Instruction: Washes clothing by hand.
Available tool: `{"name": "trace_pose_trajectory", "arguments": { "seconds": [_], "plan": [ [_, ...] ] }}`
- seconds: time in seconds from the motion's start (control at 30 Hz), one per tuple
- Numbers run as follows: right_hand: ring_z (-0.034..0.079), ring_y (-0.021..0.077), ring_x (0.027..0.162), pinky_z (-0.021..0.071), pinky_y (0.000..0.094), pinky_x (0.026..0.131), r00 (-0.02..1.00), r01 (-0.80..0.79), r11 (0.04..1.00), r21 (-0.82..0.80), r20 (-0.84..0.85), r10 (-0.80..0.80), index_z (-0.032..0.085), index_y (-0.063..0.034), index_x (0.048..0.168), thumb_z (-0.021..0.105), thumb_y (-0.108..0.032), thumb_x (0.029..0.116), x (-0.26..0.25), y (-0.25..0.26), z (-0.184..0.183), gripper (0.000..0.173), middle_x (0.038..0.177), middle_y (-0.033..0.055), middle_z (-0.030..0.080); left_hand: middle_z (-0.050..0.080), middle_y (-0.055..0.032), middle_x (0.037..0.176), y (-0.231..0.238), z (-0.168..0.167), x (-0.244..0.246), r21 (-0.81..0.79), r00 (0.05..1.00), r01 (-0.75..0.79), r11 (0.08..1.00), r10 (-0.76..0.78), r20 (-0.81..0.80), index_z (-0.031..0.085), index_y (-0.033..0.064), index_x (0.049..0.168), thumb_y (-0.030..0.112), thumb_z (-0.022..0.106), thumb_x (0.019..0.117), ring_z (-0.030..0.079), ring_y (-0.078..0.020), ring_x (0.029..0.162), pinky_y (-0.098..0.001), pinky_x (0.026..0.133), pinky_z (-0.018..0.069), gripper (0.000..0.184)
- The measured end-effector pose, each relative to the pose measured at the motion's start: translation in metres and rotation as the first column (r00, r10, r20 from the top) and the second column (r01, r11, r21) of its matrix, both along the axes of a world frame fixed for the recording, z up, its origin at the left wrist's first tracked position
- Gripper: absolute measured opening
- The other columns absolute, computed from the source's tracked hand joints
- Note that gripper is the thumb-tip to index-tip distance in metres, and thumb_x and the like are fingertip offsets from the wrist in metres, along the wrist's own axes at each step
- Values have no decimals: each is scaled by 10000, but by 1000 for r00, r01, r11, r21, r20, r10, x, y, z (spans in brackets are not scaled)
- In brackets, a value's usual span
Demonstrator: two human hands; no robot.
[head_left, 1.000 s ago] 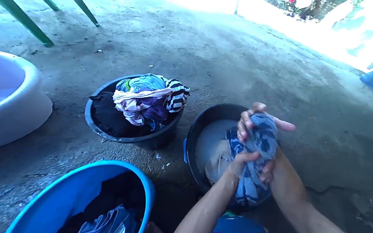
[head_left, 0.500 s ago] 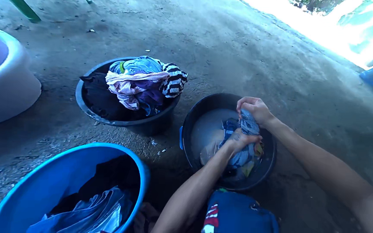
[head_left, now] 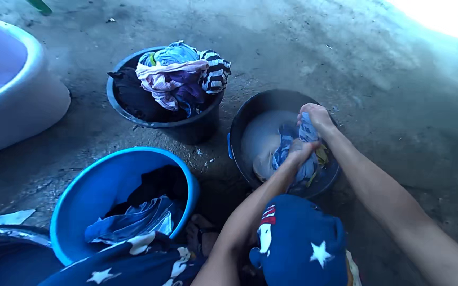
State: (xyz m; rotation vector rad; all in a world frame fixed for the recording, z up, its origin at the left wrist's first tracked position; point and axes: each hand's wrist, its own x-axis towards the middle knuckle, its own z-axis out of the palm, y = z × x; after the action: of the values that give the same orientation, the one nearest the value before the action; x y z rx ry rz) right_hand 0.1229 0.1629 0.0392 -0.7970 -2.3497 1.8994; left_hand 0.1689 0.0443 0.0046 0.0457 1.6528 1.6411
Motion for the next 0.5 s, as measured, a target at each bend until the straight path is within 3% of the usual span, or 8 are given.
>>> {"name": "trace_pose_trajectory", "arguments": {
  "seconds": [0.1,0.2,0.23,0.3,0.33,0.37,0.43,0.5],
  "plan": [
    [718,169,830,627,378,753,953,-283,822,-494,-243,182,601,-160,1274,399,-323,1034,19,31,22,354,997,25,721,613,-27,685,-16,18,-5,394,968,198,898,-241,63,615,48,922,119,654,929,618,-135,596,-301,602,570,81],
    [660,252,1209,581,409,935,738,-618,644,-451,-614,279,414,-221,1550,393,-761,918,21,22,17,831,1457,86,604,596,4,662,-28,23,-2,667,885,335,666,-464,19,621,106,890,178,637,908,609,-123,588,-303,604,568,76],
    [653,258,1222,586,406,918,693,-651,647,-397,-659,293,338,-249,1597,316,-922,832,23,6,21,1019,1491,84,577,610,9,669,-29,20,0,743,859,343,575,-513,0,648,116,907,217,668,900,622,-124,598,-315,620,575,103],
    [722,205,964,602,330,700,662,-671,664,-329,-669,337,337,-226,1584,309,-1028,698,32,-24,42,1195,1313,89,689,646,21,719,-28,7,4,870,812,311,382,-583,-34,705,128,984,293,705,909,647,-125,646,-345,686,581,180],
    [707,154,749,573,276,584,626,-701,638,-320,-705,334,449,-170,1523,431,-946,765,36,-33,52,1084,1103,93,754,668,27,752,-28,-1,5,912,794,276,302,-606,-39,732,130,1041,328,716,913,657,-124,678,-355,724,579,237],
    [678,148,643,558,265,541,536,-805,481,-348,-775,336,559,-131,1442,616,-744,840,30,-32,53,862,949,105,754,686,24,783,-28,-9,4,938,787,251,240,-615,-53,738,125,1096,347,719,914,670,-128,707,-367,748,580,287],
    [676,134,620,569,280,559,405,-912,258,-319,-798,446,702,-90,1171,692,-417,871,17,-23,73,444,878,72,739,707,2,835,-27,-17,-7,944,770,285,165,-626,-123,705,121,1201,332,713,935,695,-156,755,-406,788,591,340],
    [631,94,565,537,280,531,485,-871,413,-265,-601,636,690,-59,896,620,-207,796,14,-23,105,191,762,14,689,695,1,819,-25,-7,-18,908,780,377,184,-592,-204,677,133,1225,312,697,962,696,-158,730,-401,768,607,319]
  ]
}}
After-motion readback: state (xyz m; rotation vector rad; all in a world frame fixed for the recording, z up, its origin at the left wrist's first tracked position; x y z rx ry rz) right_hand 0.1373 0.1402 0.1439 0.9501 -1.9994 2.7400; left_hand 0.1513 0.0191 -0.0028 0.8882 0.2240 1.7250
